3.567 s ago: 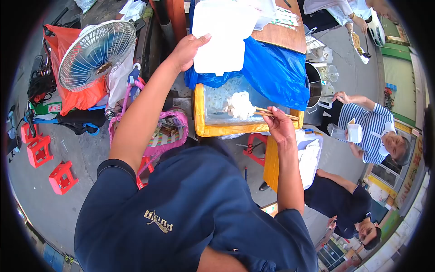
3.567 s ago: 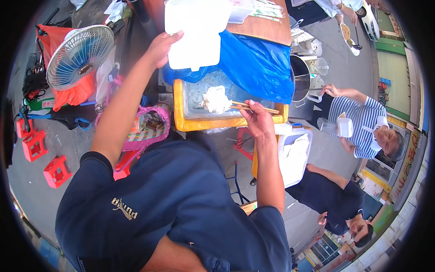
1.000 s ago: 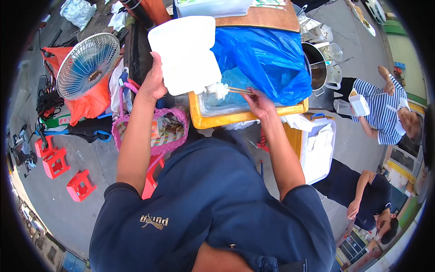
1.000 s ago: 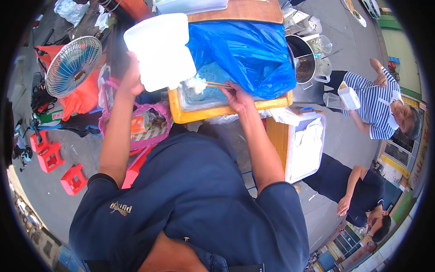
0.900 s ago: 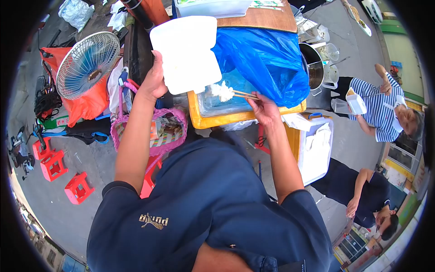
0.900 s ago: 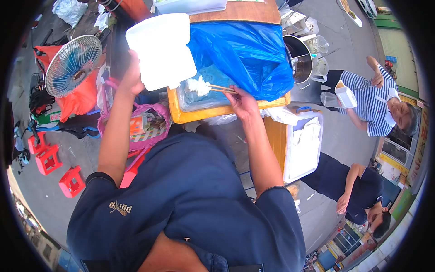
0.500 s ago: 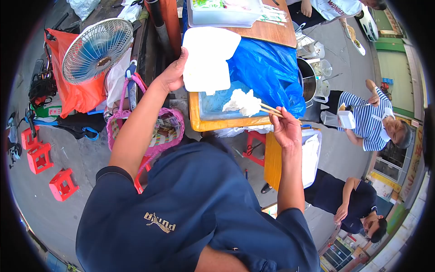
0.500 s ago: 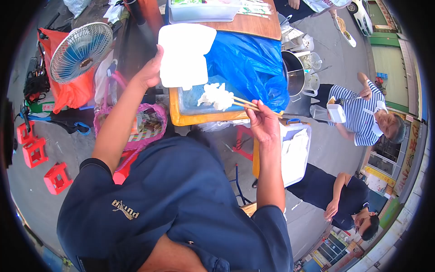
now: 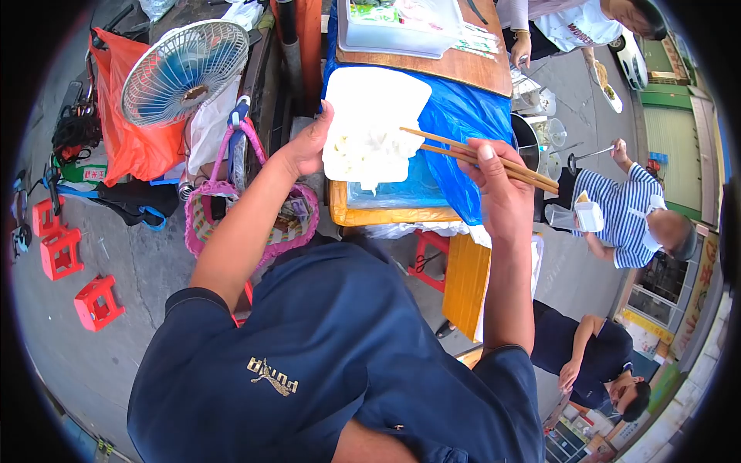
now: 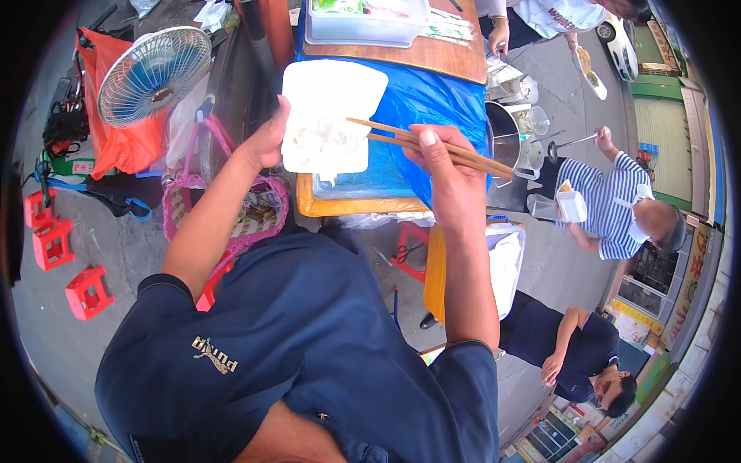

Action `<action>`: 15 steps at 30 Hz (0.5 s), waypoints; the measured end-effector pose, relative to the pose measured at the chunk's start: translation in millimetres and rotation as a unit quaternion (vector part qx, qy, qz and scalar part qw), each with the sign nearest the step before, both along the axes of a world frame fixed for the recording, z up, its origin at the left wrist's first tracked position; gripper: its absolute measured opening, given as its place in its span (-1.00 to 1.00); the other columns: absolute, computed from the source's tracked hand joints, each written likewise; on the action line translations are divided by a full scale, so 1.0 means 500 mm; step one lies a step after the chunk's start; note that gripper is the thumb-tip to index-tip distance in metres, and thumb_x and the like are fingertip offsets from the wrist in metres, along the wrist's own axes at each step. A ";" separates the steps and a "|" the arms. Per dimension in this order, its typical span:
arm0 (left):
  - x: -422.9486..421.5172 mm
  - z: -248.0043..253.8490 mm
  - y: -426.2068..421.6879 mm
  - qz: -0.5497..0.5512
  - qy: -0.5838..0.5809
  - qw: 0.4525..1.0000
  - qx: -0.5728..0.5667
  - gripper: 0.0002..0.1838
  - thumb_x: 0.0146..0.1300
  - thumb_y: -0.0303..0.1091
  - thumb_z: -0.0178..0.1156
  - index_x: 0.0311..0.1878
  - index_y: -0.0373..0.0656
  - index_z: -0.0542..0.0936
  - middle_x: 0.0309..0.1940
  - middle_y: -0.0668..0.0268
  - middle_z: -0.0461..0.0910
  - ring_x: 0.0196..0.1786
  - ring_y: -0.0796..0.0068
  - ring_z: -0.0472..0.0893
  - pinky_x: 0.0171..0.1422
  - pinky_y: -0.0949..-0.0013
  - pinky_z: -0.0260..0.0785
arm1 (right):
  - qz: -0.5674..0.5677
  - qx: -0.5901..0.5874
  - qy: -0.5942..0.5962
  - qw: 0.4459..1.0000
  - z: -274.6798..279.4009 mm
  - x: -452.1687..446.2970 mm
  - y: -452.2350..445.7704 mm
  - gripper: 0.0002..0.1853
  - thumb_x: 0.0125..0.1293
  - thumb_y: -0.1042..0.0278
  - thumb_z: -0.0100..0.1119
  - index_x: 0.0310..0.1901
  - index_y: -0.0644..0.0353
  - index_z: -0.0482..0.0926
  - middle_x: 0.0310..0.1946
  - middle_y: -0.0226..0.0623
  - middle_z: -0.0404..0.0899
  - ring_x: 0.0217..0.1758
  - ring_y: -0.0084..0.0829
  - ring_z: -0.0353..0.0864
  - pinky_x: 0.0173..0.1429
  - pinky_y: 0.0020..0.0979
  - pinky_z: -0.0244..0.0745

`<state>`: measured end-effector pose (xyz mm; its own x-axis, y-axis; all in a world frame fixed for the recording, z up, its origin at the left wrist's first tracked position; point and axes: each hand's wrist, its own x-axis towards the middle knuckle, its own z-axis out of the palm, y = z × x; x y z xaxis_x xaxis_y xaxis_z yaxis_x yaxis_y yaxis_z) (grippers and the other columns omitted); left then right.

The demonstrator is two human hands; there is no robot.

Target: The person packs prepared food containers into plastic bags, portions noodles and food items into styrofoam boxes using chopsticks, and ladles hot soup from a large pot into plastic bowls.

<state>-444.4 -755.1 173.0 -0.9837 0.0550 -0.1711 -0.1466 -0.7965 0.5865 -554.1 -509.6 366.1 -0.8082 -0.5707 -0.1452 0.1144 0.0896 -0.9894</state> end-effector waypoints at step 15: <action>0.014 0.020 -0.005 0.003 0.033 0.999 0.023 0.38 -0.04 0.75 -0.05 0.62 -0.20 0.06 0.54 0.06 0.27 0.55 0.12 0.33 0.55 0.03 0.29 | 0.125 0.107 0.379 0.911 0.044 0.044 -0.039 -0.86 0.42 0.39 0.31 -0.13 0.27 0.70 -0.28 -0.21 0.66 -0.23 -0.35 0.65 -0.11 -0.40 0.53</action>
<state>-437.3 -757.4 183.1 -0.9931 0.0552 -0.1032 -0.1037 -0.8237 0.5575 -532.0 -529.1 388.3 -0.5711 -0.7748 0.2709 -0.6442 0.2185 -0.7330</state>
